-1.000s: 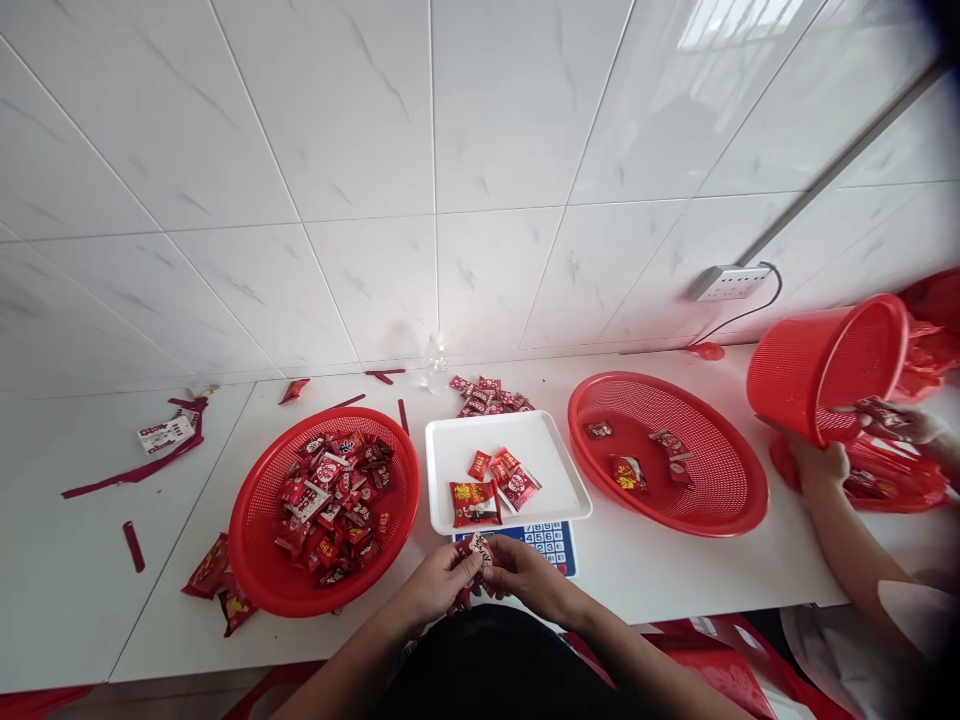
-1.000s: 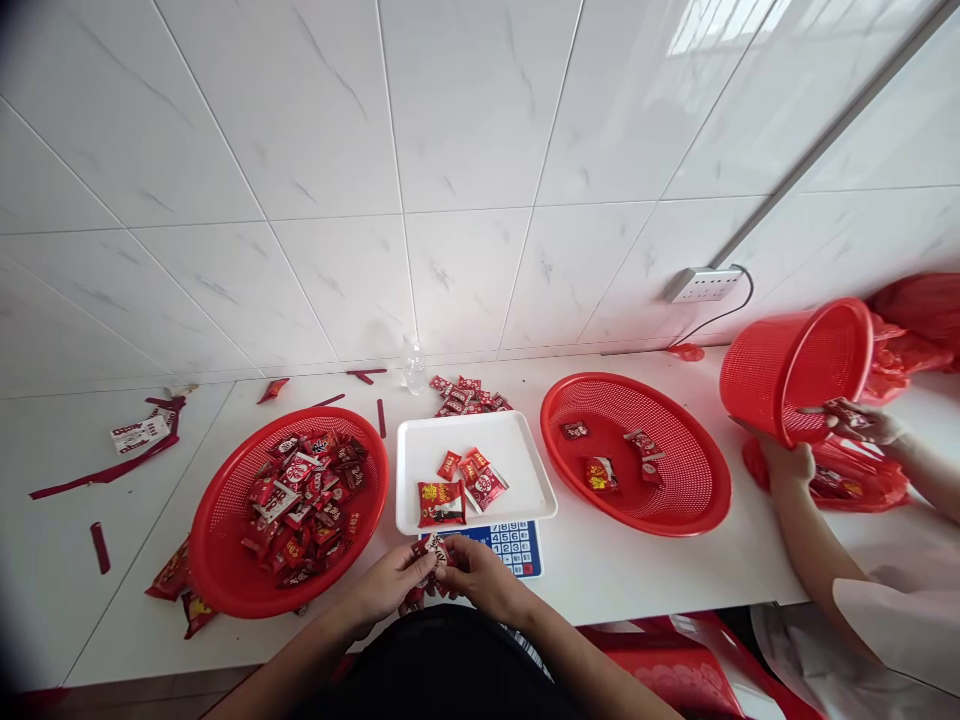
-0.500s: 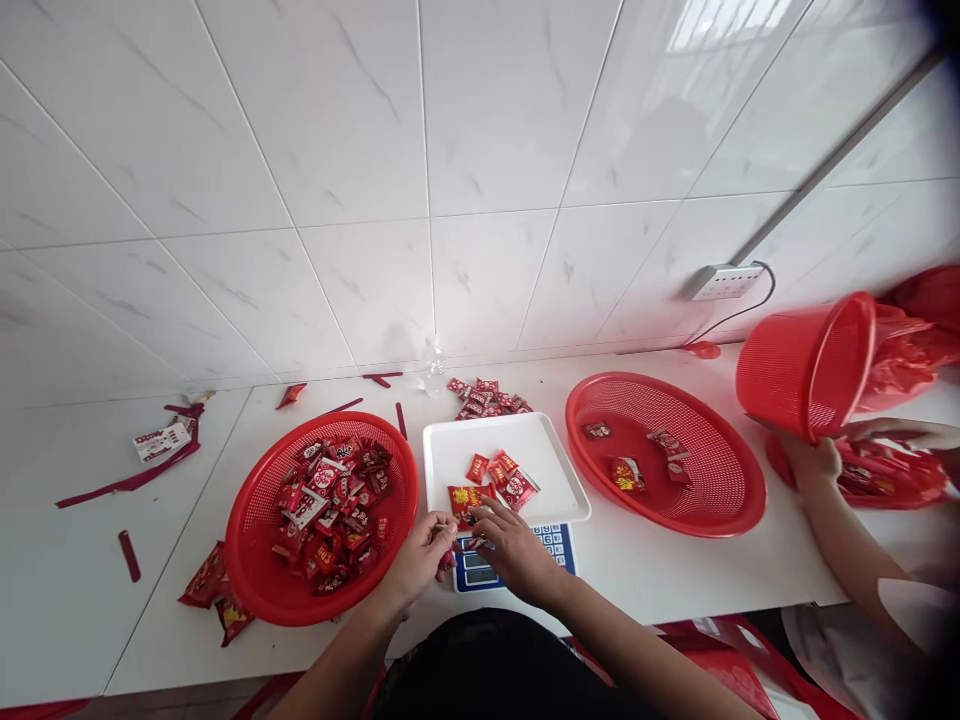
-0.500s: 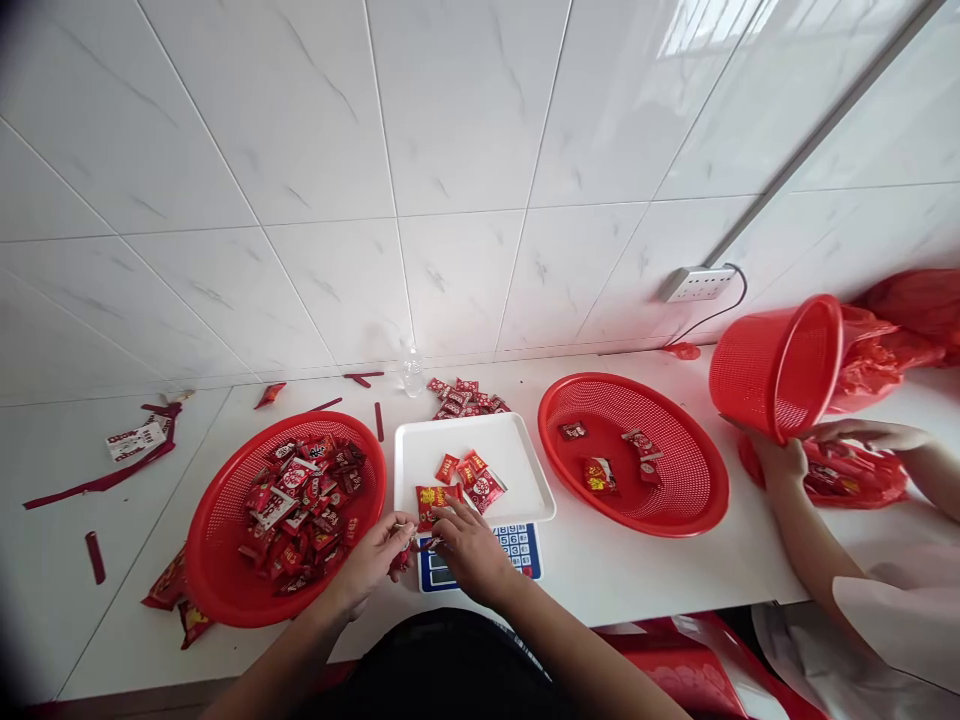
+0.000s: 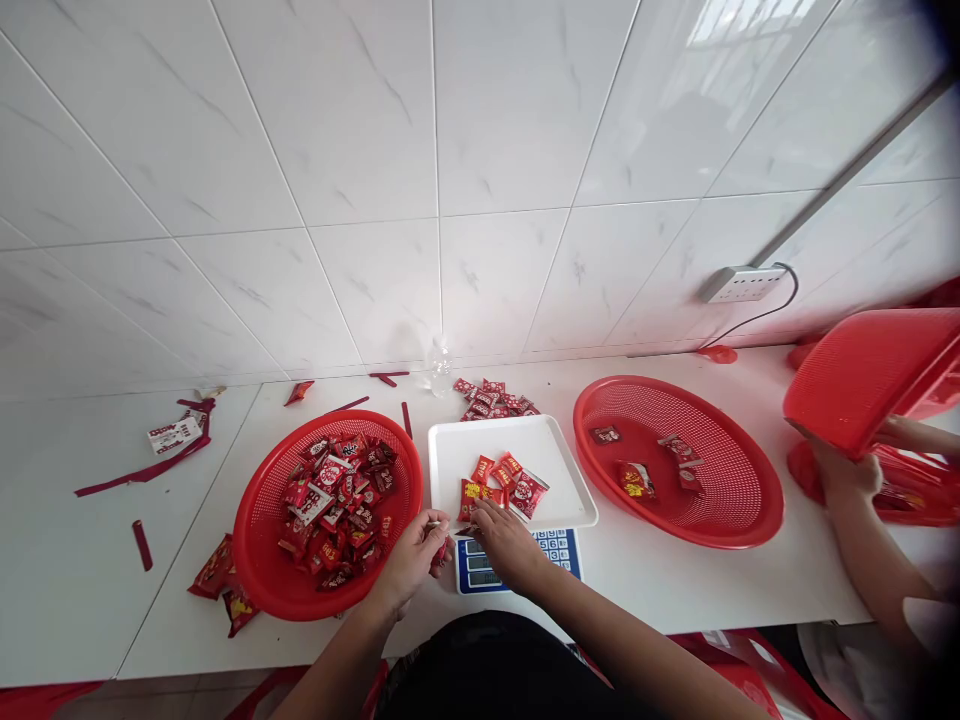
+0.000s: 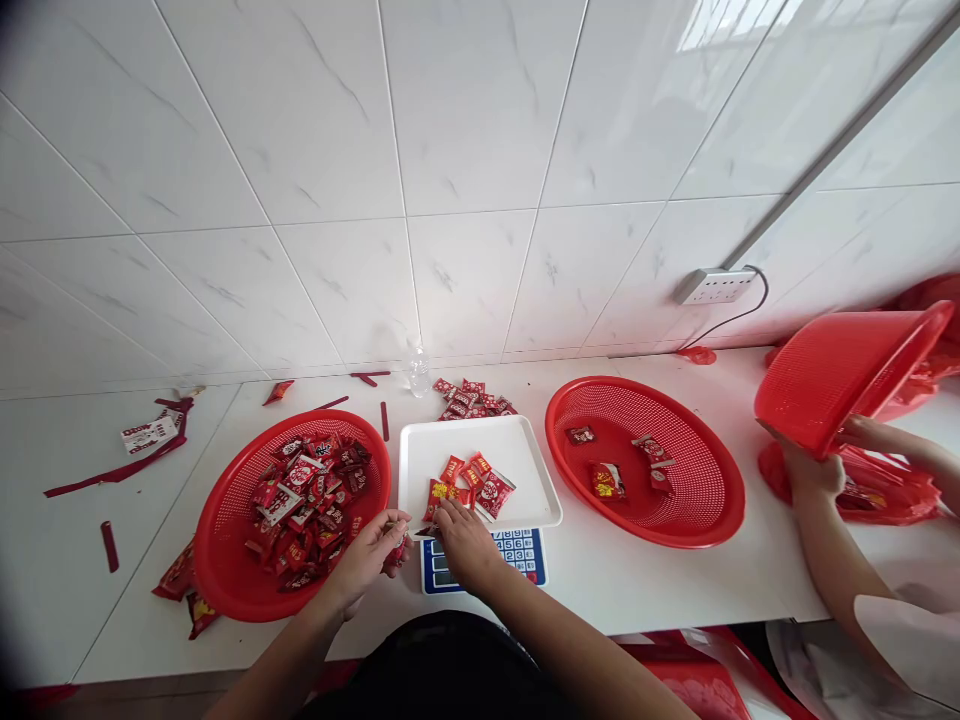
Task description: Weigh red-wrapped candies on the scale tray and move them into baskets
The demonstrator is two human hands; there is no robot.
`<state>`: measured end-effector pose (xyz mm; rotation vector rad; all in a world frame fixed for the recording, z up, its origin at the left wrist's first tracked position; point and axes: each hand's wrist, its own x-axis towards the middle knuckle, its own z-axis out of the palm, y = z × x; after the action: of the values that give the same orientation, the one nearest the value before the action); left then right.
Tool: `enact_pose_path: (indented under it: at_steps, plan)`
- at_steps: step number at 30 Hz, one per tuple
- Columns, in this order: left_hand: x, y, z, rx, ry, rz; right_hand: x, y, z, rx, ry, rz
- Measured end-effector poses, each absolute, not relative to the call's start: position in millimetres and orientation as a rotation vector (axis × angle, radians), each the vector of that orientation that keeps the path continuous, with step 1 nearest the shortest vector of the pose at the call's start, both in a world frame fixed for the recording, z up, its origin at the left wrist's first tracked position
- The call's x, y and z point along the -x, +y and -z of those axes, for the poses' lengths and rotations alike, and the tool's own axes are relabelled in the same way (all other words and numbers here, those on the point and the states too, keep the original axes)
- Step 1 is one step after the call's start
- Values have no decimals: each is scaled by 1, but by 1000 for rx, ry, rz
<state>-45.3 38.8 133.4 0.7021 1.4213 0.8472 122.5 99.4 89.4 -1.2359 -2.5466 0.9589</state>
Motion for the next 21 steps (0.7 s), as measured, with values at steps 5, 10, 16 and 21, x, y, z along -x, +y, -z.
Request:
enact_pose_path:
  at_steps: [5,10,16,21]
  plan:
    - [44,38,-132,-684,1394,-858,-127,102,-102,1260,-2379,-1092]
    - [40,38,-132,-571,1342,-903,-131,91,-119,1293,-2126,-1314]
    - [34,39,-136,-485,1157,-937,-130,81,-124,1280,-1767,-1645]
    - [33,41,-139,-391,1128,-972,-132,82,-125,1271,-1576,-1786]
